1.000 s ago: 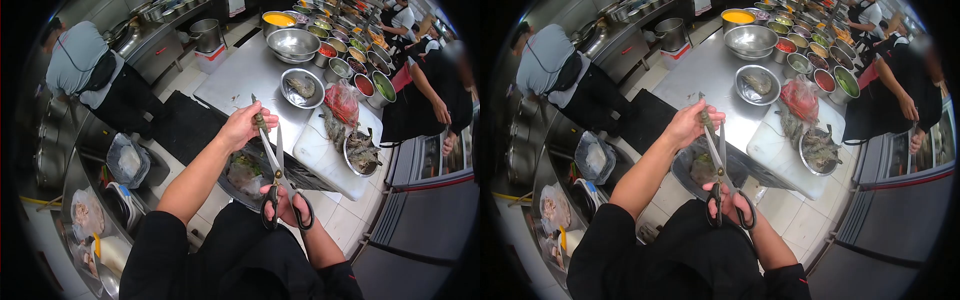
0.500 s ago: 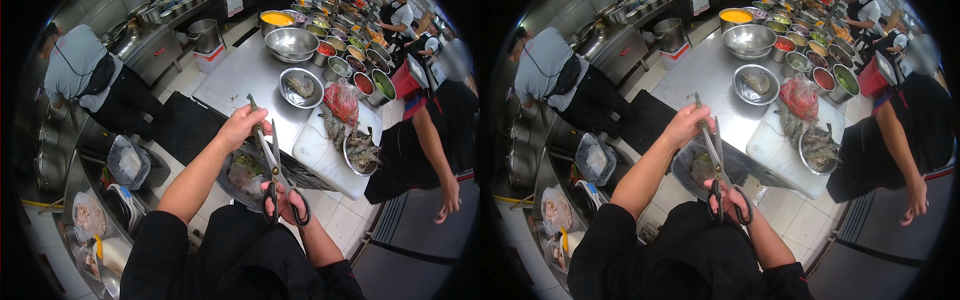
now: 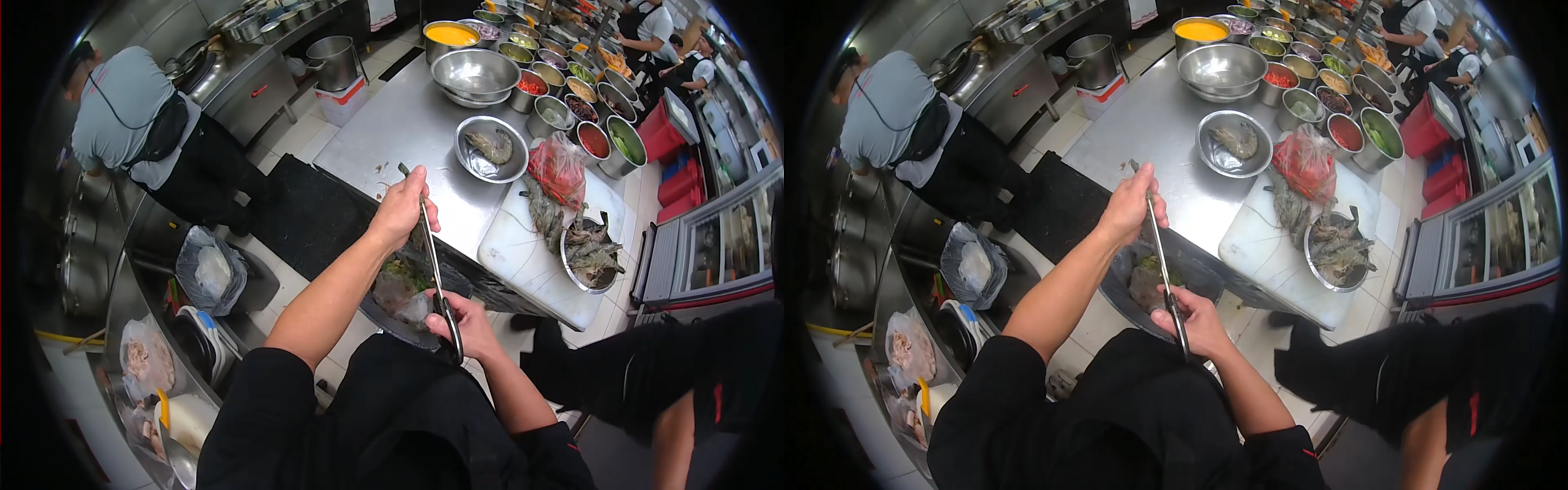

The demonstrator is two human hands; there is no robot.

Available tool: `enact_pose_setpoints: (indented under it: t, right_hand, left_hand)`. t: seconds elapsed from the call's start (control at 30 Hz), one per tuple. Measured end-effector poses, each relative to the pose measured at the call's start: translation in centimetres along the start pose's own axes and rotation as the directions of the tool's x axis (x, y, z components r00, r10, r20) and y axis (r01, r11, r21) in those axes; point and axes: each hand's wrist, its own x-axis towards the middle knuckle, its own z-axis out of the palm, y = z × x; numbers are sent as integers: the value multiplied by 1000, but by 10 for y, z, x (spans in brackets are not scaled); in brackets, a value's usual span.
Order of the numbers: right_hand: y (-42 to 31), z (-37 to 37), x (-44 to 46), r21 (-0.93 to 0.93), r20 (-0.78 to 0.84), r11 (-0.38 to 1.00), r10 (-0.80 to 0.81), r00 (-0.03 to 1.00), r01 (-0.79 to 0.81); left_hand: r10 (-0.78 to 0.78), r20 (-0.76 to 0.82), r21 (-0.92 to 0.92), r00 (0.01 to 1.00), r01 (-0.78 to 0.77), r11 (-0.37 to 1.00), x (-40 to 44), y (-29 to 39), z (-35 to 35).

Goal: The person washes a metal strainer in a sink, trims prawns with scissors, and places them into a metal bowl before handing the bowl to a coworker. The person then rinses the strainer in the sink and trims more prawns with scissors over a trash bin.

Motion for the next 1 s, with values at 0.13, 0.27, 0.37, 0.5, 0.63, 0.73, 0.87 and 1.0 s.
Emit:
enact_pose_setpoints:
  t: [0.13,0.27,0.37,0.5,0.63,0.73,0.87,1.0]
  right_hand:
    - [4,2,3,40,-18,999,6,1000,-6]
    - [11,3,8,37,-37,999,-1,999,2]
    - [12,2,8,-52,-85,997,45,995,-50]
    - [16,-3,11,2,-68,999,52,996,-52]
    - [12,-14,7,42,28,998,-38,999,37]
    - [5,-14,6,27,40,999,-21,999,19]
    - [8,-15,10,-31,38,999,14,999,-13]
    - [3,-11,13,23,-25,997,-68,997,68]
  left_hand:
    - [-14,-2,-45,1000,14,999,2,-5,1]
    - [-36,4,-70,999,36,997,5,-10,1]
    - [-61,11,-91,998,62,994,7,-15,1]
    - [-115,-13,-125,993,113,986,9,-18,1]
    - [-34,21,-124,999,36,992,12,-18,-1]
    - [12,78,-104,997,-4,995,13,-18,-2]
    - [37,92,-10,995,-36,999,12,-19,0]
    - [69,98,30,993,-73,997,11,-26,-1]
